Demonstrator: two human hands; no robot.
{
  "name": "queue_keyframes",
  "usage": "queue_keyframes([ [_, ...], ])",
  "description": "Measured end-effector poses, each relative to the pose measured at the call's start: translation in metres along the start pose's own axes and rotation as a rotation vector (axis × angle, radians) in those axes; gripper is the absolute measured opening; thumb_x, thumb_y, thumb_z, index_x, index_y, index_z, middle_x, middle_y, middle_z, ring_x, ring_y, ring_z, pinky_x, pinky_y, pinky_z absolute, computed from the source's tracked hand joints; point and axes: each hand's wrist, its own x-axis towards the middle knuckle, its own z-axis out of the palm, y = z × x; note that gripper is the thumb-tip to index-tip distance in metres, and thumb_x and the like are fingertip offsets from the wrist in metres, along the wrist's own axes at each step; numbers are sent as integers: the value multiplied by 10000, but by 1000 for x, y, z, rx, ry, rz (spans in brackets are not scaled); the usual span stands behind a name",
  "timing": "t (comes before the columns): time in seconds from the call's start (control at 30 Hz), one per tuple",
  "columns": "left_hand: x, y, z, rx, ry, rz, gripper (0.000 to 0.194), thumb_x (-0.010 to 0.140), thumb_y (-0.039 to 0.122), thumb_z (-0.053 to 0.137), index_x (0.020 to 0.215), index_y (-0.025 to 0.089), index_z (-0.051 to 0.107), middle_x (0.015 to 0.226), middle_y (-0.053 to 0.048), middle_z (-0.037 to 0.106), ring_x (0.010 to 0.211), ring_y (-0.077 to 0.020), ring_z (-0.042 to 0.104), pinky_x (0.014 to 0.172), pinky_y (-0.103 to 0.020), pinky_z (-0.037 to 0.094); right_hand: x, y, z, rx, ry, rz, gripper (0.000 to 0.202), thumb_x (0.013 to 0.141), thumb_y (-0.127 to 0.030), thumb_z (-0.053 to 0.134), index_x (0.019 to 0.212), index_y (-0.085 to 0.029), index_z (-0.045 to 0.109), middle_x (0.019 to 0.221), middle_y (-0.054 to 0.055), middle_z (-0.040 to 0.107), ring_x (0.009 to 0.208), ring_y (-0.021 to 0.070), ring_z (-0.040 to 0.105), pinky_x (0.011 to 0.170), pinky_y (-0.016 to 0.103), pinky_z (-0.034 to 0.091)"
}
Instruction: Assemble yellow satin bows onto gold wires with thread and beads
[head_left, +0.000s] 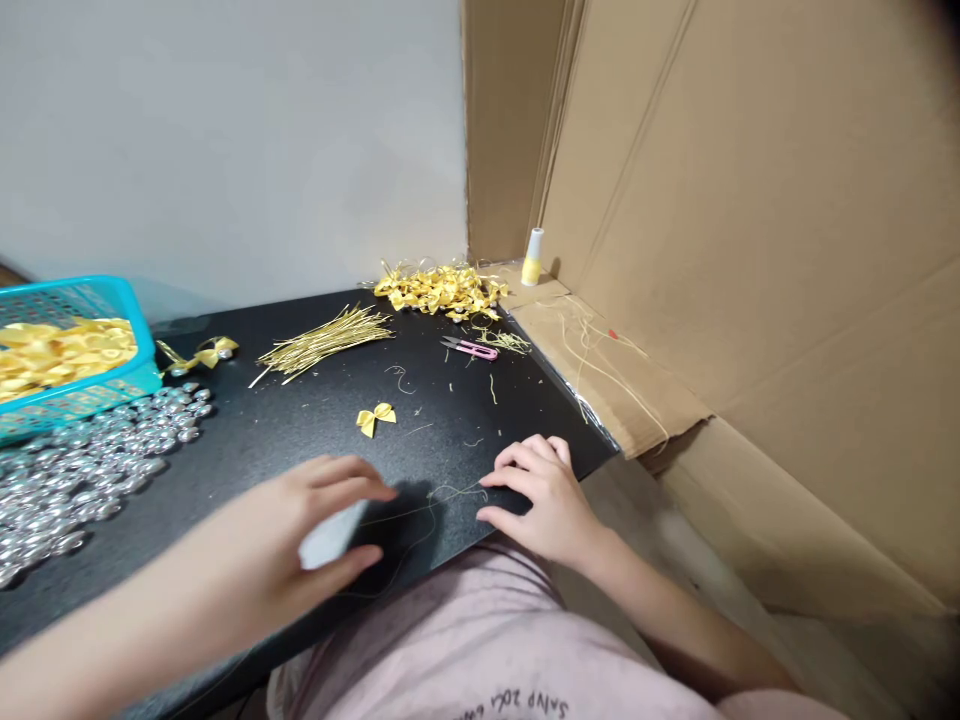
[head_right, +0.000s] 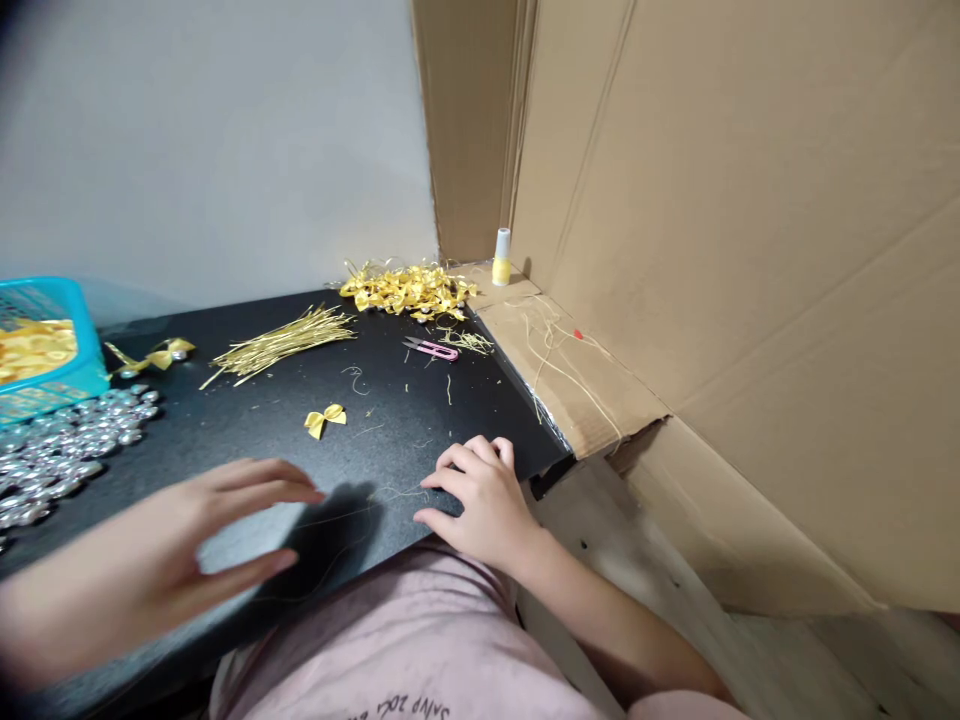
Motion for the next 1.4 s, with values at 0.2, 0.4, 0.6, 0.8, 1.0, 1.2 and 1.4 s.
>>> queue_keyframes([
  [0.2, 12, 28, 69, 44, -161, 213, 819, 895, 498, 491, 1541, 219, 72, 1576, -95, 254, 1427, -308, 289, 1158, -536, 251, 0, 4, 3, -61, 4, 32, 127, 861, -243, 656, 739, -231, 690, 861, -16, 679, 864, 157, 531, 844, 371, 250],
  [0.4, 3, 20, 80, 55, -148, 216, 804, 928, 462, 443, 1536, 213, -20, 1586, -72, 202, 1455, -280, 221, 1195, -524, 108, 7, 20, -10, -117, 71, 188, 128, 860, -237, 649, 737, -220, 677, 874, 0, 676, 883, 176, 541, 812, 364, 274],
  [0.6, 3, 23, 80, 44, -107, 215, 829, 902, 430, 495, 1538, 212, 12, 1581, -76, 231, 1445, -283, 252, 1192, -521, 137, -6, 16, -15, -86, 64, -160, 175, 877, -324, 614, 1019, -278, 705, 1100, 19, 678, 1002, 204, 507, 883, 388, 318],
  [0.8, 3, 23, 81, 28, -129, 199, 851, 876, 369, 521, 1539, 227, 8, 1587, -68, 214, 1449, -281, 241, 1191, -526, 138, -22, 18, -10, -222, -62, -253, 248, 902, -415, 565, 1104, -342, 688, 1284, 10, 615, 1092, 235, 462, 926, 448, 266],
  [1.0, 3, 23, 82, 20, -171, 171, 879, 859, 338, 523, 1537, 226, -25, 1599, -55, 161, 1464, -274, 193, 1198, -524, 87, -17, 31, -23, -321, -2, -109, 234, 912, -365, 548, 1083, -332, 705, 1280, 26, 614, 1105, 252, 455, 929, 460, 270],
  [1.2, 2, 24, 82, 2, -167, 158, 880, 851, 323, 527, 1538, 238, -17, 1598, -56, 173, 1460, -275, 207, 1197, -529, 94, -21, 20, -22, -253, 100, -131, 287, 906, -373, 527, 1119, -267, 688, 1261, 64, 613, 1092, 256, 457, 915, 441, 309],
  [1.4, 2, 25, 81, 0, -143, 168, 880, 842, 299, 530, 1538, 241, -5, 1591, -66, 200, 1454, -283, 225, 1189, -545, 126, -30, 9, -6, -244, -74, -237, 282, 899, -397, 547, 1152, -347, 662, 1364, 21, 548, 1158, 255, 427, 985, 476, 241],
])
